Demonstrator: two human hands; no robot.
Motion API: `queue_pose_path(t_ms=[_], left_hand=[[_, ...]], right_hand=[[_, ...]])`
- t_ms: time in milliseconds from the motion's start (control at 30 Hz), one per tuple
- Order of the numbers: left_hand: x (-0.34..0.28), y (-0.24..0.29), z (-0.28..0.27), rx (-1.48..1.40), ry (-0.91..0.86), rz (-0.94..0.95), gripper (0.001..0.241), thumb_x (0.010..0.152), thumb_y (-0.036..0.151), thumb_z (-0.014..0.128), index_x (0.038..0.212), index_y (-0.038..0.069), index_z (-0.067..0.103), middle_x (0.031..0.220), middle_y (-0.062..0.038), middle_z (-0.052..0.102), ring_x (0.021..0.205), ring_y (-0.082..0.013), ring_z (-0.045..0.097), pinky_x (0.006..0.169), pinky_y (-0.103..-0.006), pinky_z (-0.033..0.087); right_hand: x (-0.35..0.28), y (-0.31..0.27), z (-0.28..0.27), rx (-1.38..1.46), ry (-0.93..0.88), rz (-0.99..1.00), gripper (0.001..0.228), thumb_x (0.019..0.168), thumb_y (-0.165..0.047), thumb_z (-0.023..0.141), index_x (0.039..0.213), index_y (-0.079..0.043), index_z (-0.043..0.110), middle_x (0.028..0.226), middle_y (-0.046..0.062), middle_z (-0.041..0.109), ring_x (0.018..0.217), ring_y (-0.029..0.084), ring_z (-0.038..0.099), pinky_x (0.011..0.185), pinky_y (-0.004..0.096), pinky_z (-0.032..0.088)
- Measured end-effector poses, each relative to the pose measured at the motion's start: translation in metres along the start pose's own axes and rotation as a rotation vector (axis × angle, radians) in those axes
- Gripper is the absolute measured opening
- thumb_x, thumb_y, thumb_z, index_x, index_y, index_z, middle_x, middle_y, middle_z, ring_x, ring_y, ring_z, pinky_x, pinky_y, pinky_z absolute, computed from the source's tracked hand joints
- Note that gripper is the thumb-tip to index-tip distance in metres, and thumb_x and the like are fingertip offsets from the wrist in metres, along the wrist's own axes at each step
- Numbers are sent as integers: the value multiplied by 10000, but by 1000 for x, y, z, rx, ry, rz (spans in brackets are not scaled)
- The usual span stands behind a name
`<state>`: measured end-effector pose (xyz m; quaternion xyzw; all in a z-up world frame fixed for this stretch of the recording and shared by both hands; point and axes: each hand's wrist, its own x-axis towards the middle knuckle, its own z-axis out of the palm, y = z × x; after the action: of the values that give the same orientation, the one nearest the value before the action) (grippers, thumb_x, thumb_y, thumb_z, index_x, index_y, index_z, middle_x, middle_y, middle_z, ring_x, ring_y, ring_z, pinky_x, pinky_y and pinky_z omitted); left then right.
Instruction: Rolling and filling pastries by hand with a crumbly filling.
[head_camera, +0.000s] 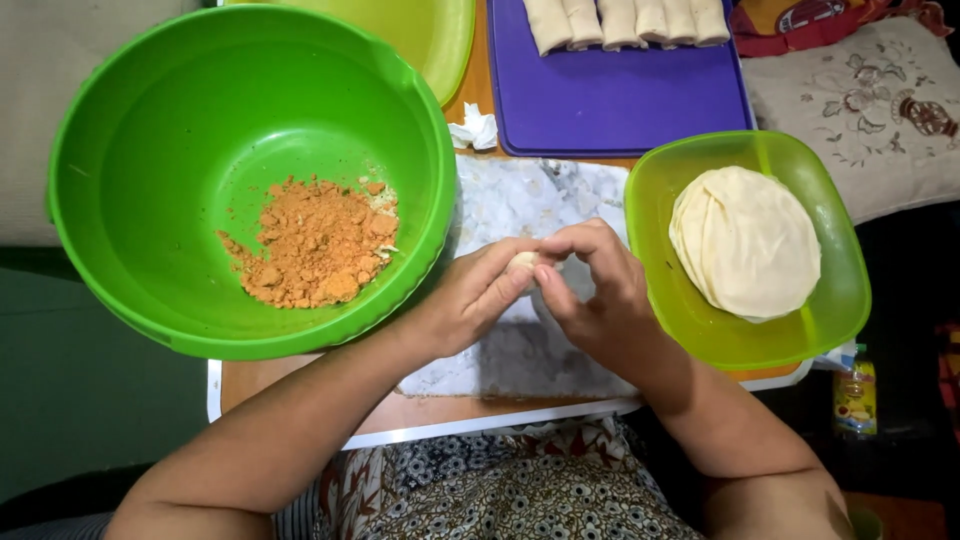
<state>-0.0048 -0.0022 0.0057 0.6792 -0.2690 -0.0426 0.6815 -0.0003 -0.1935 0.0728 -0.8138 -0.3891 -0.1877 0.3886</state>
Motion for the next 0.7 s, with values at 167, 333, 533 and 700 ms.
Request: queue_pose_path(t_ms=[167, 333, 533, 700], left_hand=[[1, -2, 0, -32, 1, 13, 441, 1132, 368, 438, 1380, 24, 559, 1290, -143, 678, 1192, -228, 673, 1016, -346, 540], [-1, -2, 0, -42, -9, -1, 444, 1133, 374, 436, 1376, 25, 563, 1250, -128, 682, 1136, -202, 678, 985, -335, 551], [-1, -8, -1, -173, -13, -82, 470, 1140, 385, 422, 1403, 29, 582, 1194, -98, 668, 971, -146, 603, 877, -306, 543], [0, -2, 1, -184, -38, -91, 506, 1120, 407, 414, 1431, 27, 534, 1278, -80, 651, 1044, -139, 616, 867, -303, 545]], right_hand=[[-3, 4, 3, 13, 18, 8, 419, 936, 80, 737, 1240, -37, 474, 1053, 132, 635, 916, 231, 683, 815, 332, 566], [3, 1, 2, -29, 39, -37, 435, 911, 73, 748, 1216, -51, 464, 1104, 180, 617, 1002, 279, 665, 873, 355, 567], [-5, 11, -1, 166, 1, 181, 343, 934, 60, 752, 1226, -22, 593, 1106, 127, 676, 1006, 214, 684, 909, 327, 567], [-4, 12, 5, 94, 0, 176, 280, 934, -49, 786, 1184, -31, 662, 1033, 86, 704, 947, 189, 706, 866, 296, 583]])
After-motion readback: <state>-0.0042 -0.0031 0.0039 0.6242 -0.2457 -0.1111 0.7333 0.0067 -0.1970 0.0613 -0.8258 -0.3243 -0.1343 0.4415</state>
